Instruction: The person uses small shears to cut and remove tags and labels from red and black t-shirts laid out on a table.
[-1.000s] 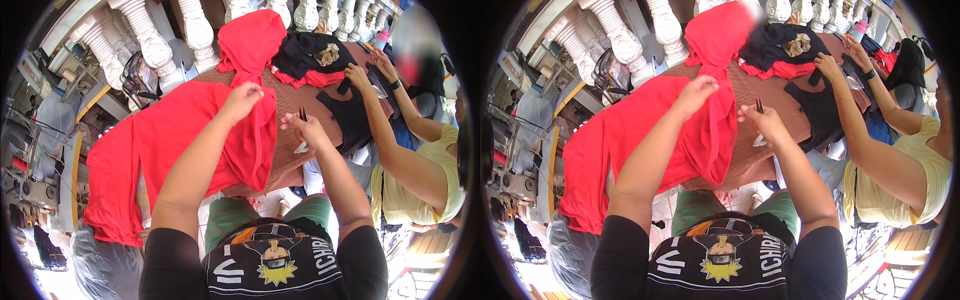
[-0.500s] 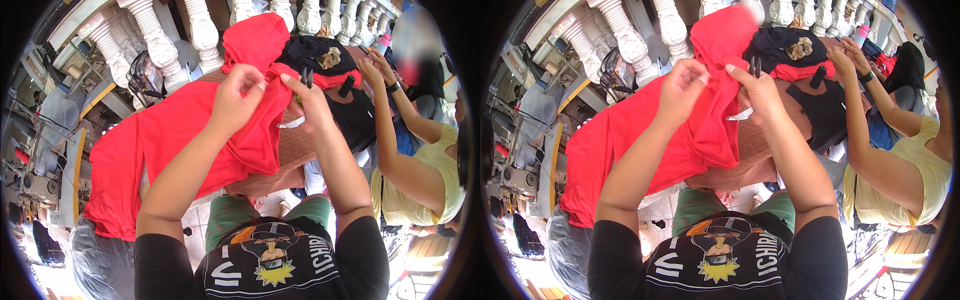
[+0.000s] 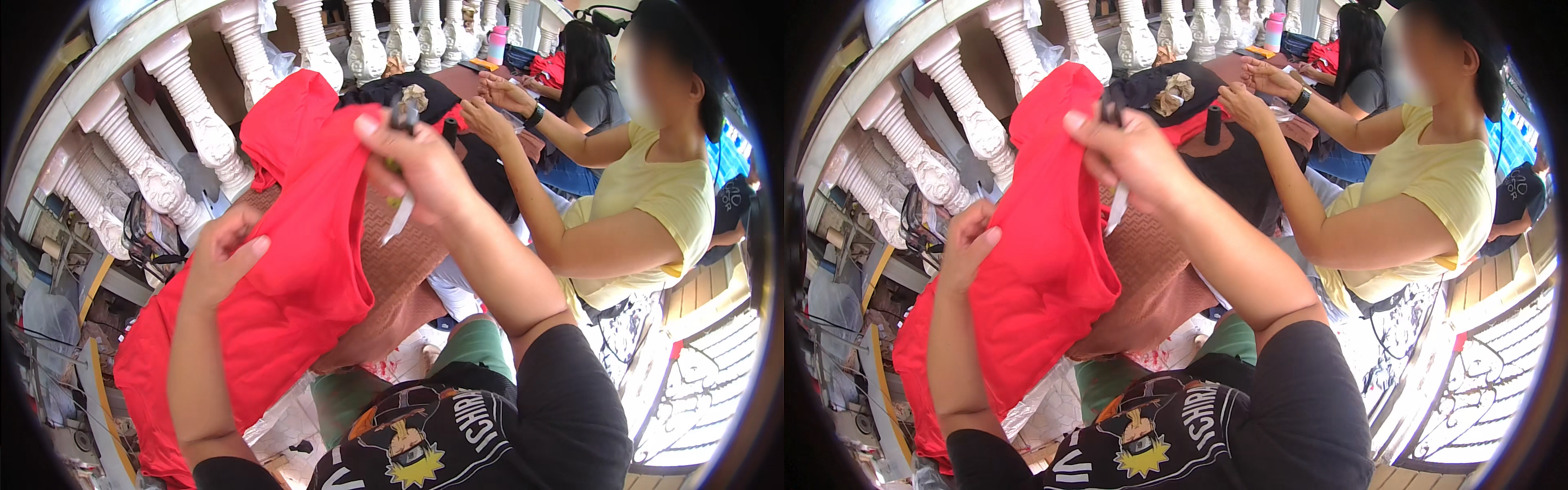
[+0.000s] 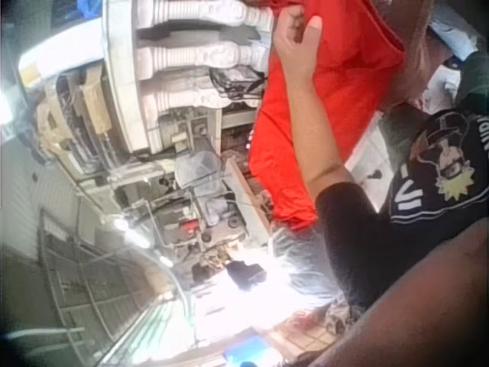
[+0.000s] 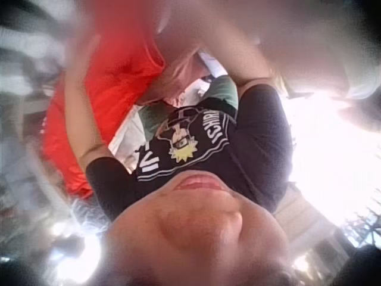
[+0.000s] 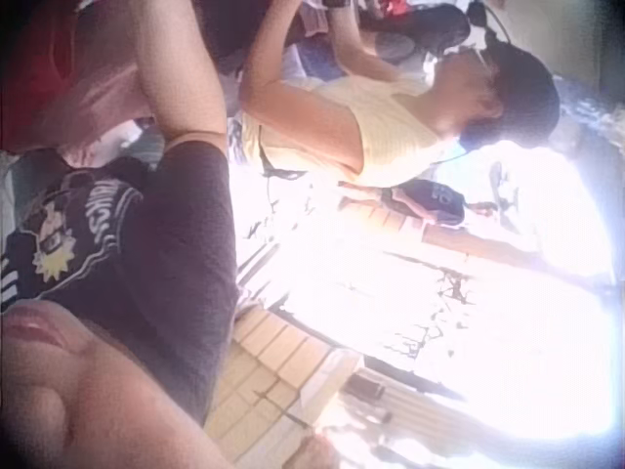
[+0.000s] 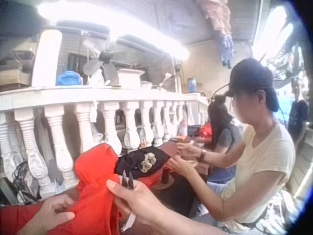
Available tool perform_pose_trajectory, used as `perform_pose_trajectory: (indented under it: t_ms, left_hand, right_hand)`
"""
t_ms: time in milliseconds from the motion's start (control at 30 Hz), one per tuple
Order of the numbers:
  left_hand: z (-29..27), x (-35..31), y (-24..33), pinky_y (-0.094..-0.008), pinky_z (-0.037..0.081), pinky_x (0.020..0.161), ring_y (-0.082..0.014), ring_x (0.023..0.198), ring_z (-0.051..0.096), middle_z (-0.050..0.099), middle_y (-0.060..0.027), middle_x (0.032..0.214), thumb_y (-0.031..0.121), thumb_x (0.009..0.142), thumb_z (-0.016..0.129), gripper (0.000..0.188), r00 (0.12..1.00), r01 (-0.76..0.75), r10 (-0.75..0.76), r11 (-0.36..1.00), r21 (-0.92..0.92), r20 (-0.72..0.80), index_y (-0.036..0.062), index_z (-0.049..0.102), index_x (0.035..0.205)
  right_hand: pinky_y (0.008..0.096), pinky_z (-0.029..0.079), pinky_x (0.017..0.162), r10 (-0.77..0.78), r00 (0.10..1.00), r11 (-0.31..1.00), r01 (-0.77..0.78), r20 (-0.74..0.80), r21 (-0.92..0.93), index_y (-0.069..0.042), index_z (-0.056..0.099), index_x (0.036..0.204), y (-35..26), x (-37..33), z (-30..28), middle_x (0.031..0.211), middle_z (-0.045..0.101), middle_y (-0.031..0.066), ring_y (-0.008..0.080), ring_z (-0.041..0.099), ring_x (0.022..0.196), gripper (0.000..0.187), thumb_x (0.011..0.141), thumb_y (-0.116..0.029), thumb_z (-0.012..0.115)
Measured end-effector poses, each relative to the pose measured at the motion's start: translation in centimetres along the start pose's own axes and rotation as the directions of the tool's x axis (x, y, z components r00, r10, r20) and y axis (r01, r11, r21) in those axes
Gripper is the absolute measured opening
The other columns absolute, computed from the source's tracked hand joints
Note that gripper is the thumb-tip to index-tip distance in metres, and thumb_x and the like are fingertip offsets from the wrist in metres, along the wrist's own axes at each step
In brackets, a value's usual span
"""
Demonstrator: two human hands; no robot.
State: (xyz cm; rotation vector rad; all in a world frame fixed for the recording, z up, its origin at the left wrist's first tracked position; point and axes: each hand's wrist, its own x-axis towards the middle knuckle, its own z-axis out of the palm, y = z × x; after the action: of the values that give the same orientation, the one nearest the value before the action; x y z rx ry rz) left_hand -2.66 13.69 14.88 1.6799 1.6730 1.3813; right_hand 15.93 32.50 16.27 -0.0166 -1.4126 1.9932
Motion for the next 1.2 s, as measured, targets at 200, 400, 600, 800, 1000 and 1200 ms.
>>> perform_pose_trajectory:
  t_ms: [200, 400, 600, 800, 1000, 1200]
  left_hand:
    - [-7.4, -3.3, -0.5, -0.0630, 0.015, 0.110, -0.0377, 0.091, 0.065, 0.068, -0.0213, 0.090, 0.055, 0.085, 0.056, 0.057, 0.863, 0.192, -0.491, 0.100, 0.976, -0.119, 0.0018, 0.068, 0.099]
    - [-11.0, -5.6, 3.4, -0.0637, 0.023, 0.105, -0.0358, 0.139, 0.028, 0.048, -0.0086, 0.142, 0.043, 0.084, 0.065, 0.043, 0.787, 0.588, 0.097, -0.418, 0.693, -0.609, 0.0122, 0.067, 0.114]
    - [-1.5, -15.7, -0.8, -0.0483, 0.044, 0.092, -0.0348, 0.095, 0.065, 0.068, -0.0186, 0.102, 0.048, 0.082, 0.066, 0.067, 0.607, 0.783, -0.313, 0.077, 0.618, -0.730, -0.0025, 0.051, 0.124]
    - [5.8, -20.0, -2.8, -0.0397, 0.052, 0.068, -0.0320, 0.077, 0.069, 0.069, -0.0187, 0.089, 0.042, 0.083, 0.068, 0.057, 0.516, 0.789, -0.699, 0.162, 0.593, -0.495, -0.0036, 0.060, 0.116]
    - [5.0, -17.5, -2.2, -0.0341, 0.051, 0.070, -0.0251, 0.075, 0.068, 0.070, -0.0134, 0.082, 0.029, 0.084, 0.069, 0.036, 0.657, 0.709, -0.710, 0.466, 0.530, -0.255, 0.0066, 0.068, 0.112]
    - [8.6, -12.2, -9.3, -0.0299, 0.050, 0.082, -0.0183, 0.090, 0.066, 0.069, -0.0099, 0.099, 0.014, 0.084, 0.070, 0.023, 0.867, 0.474, -0.388, 0.836, 0.278, -0.312, 0.0052, 0.069, 0.106]
  right_hand:
    - [0.0262, 0.031, 0.042, 0.034, 0.990, 0.973, -0.064, -0.138, -0.221, -0.011, 0.057, 0.077, 1.1, 7.5, -3.2, 0.052, 0.049, 0.0010, 0.0101, 0.043, 0.044, 0.025, 0.092, -0.031, 0.062]
    - [0.0212, 0.035, 0.048, -0.190, 0.978, 0.971, 0.175, -0.084, -0.160, -0.012, 0.057, 0.093, -2.3, 14.7, -6.9, 0.060, 0.053, -0.0017, 0.0073, 0.046, 0.049, 0.021, 0.092, -0.033, 0.063]
    - [0.0198, 0.023, 0.045, 0.177, 0.978, 0.919, -0.126, 0.105, -0.373, -0.007, 0.059, 0.096, 6.7, 2.7, -10.8, 0.053, 0.044, -0.0069, 0.0026, 0.033, 0.042, 0.021, 0.091, -0.027, 0.064]
    - [0.0198, 0.026, 0.043, 0.549, 0.831, 0.780, -0.470, 0.090, -0.414, -0.003, 0.064, 0.097, 11.0, -5.3, -19.3, 0.069, 0.058, -0.0025, 0.0022, 0.038, 0.044, 0.021, 0.085, -0.018, 0.071]
    - [0.0189, 0.029, 0.042, 0.526, 0.844, 0.407, -0.355, -0.101, -0.842, -0.004, 0.066, 0.105, 10.6, -4.6, -17.2, 0.075, 0.062, -0.0034, -0.0011, 0.040, 0.051, 0.023, 0.089, -0.021, 0.067]
    - [0.0272, 0.047, 0.074, 0.393, 0.886, 0.538, -0.005, 0.247, -0.843, -0.001, 0.064, 0.099, 15.0, -4.2, -8.0, 0.081, 0.066, 0.0048, 0.0127, 0.061, 0.077, 0.019, 0.085, -0.014, 0.069]
